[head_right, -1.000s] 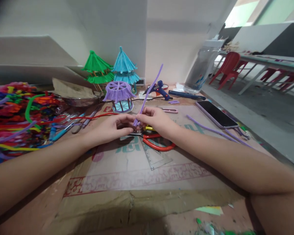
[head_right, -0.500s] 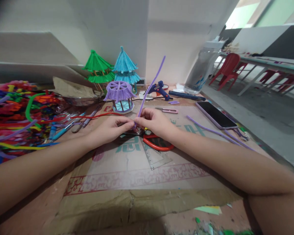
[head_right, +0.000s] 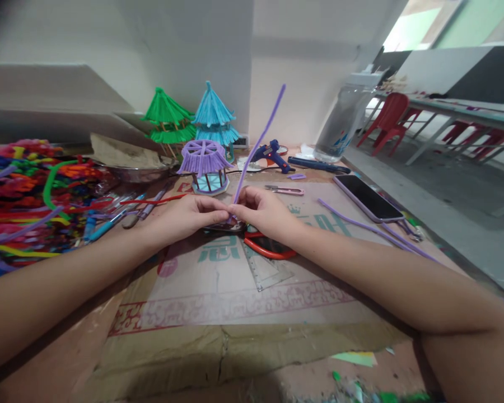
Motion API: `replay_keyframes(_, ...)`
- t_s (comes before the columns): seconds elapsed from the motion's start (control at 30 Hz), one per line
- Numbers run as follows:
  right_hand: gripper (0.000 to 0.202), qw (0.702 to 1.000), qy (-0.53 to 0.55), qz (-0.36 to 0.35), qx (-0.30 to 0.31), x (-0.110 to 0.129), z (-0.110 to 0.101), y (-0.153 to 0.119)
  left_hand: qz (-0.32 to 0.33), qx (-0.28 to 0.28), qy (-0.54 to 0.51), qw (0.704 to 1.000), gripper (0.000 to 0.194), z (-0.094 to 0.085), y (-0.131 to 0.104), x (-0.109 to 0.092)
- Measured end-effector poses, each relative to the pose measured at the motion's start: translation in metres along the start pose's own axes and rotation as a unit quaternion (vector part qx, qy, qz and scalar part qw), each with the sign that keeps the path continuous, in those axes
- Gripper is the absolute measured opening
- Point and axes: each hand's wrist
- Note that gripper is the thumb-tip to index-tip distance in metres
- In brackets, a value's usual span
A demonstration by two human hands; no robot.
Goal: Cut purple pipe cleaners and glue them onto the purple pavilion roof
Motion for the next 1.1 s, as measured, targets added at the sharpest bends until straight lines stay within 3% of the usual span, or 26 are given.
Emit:
replay_keyframes(0.17, 0.022, 0.989, -0.137, -0.021, -0.045, -0.002, 0.000, -0.003, -0.019, -0.015, -0.030, 0.999, 0.014, 0.007, -0.002, -0.010)
replay_keyframes(0.33, 0.020, 0.979, -0.197, -0.028, -0.045, 0.001, 0.001, -0.005, -0.007, -0.032, -0.045, 0.998, 0.013, 0.014, -0.004, -0.011)
replay_keyframes(0.63, 0.012, 0.999, -0.003, -0.052, 0.017, 0.002, 0.003, -0.004, -0.006, -0.053, -0.014, 0.998, 0.016, 0.015, -0.004, -0.009)
replay_keyframes(0.9, 0.010, 0.999, -0.012, -0.048, 0.017, -0.005, 0.003, -0.001, 0.013, -0.033, -0.042, 0.998, 0.015, 0.013, -0.002, -0.005)
replay_keyframes(1.1, 0.015, 0.998, -0.012, -0.060, 0.013, -0.008, 0.002, -0.001, -0.021, -0.070, -0.053, 0.996, 0.025, 0.007, -0.002, -0.005)
Point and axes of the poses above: each hand's wrist, its own y-axis towards the middle knuckle, its own z-axis out of the palm, x = y × z, and after that the axes turned 13 degrees about x, right-handed
